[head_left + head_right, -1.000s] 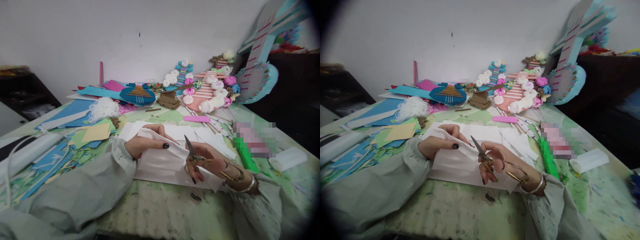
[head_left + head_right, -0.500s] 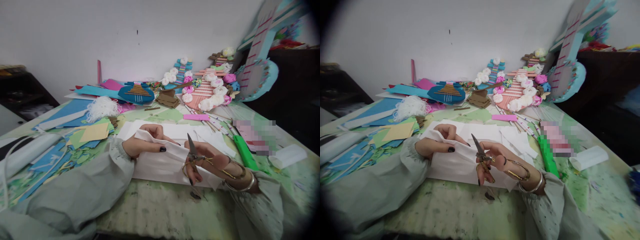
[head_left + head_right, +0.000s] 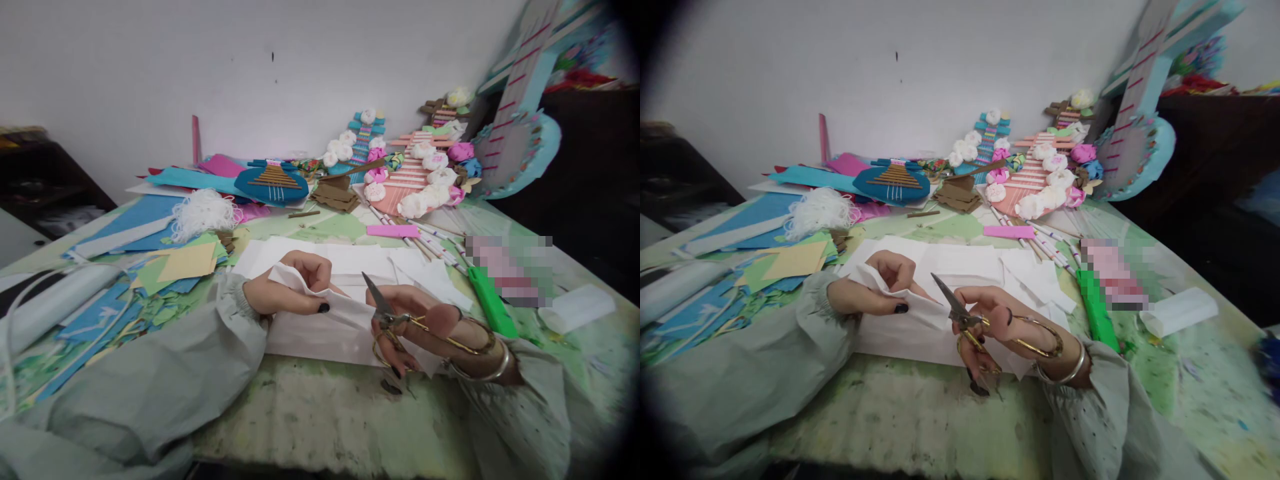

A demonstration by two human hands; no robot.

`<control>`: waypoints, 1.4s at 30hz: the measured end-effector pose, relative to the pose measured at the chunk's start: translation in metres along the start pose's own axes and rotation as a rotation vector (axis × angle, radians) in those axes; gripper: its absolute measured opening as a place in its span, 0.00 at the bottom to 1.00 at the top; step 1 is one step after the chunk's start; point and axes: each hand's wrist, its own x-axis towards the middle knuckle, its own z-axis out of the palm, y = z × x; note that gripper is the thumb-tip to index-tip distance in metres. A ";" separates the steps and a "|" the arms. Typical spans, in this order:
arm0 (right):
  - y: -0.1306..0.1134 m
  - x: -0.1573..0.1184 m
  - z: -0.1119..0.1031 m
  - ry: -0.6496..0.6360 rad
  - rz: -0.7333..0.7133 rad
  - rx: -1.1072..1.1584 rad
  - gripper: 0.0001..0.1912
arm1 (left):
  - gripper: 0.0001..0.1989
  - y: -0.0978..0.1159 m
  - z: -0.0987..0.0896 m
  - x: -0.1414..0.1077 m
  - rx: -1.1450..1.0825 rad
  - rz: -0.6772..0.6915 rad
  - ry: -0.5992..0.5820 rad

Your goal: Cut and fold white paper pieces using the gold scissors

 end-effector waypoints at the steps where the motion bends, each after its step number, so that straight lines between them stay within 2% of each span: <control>1: 0.002 -0.001 -0.001 0.009 -0.002 0.000 0.30 | 0.22 -0.001 -0.001 0.000 0.014 0.003 0.005; 7: 0.010 -0.004 -0.008 0.063 0.060 0.024 0.27 | 0.20 -0.007 -0.007 0.002 0.059 0.059 0.016; 10: 0.011 -0.004 -0.008 0.102 0.055 0.058 0.29 | 0.20 -0.008 -0.010 0.003 0.091 0.076 0.062; 17: -0.001 0.002 0.000 0.135 0.075 0.056 0.29 | 0.17 -0.006 -0.014 0.003 0.072 0.173 0.035; 25: 0.005 -0.003 -0.010 0.131 0.066 0.034 0.28 | 0.18 -0.007 -0.021 0.005 0.026 0.144 0.014; 31: 0.011 -0.005 -0.011 0.093 0.009 -0.035 0.20 | 0.16 -0.009 -0.032 0.006 0.101 0.156 0.155; 36: 0.014 -0.004 -0.011 0.037 0.007 -0.043 0.23 | 0.15 -0.006 -0.028 0.008 0.245 0.187 0.166; 42: 0.016 -0.004 -0.011 0.058 0.035 -0.027 0.24 | 0.11 -0.007 -0.018 0.011 0.303 0.238 0.155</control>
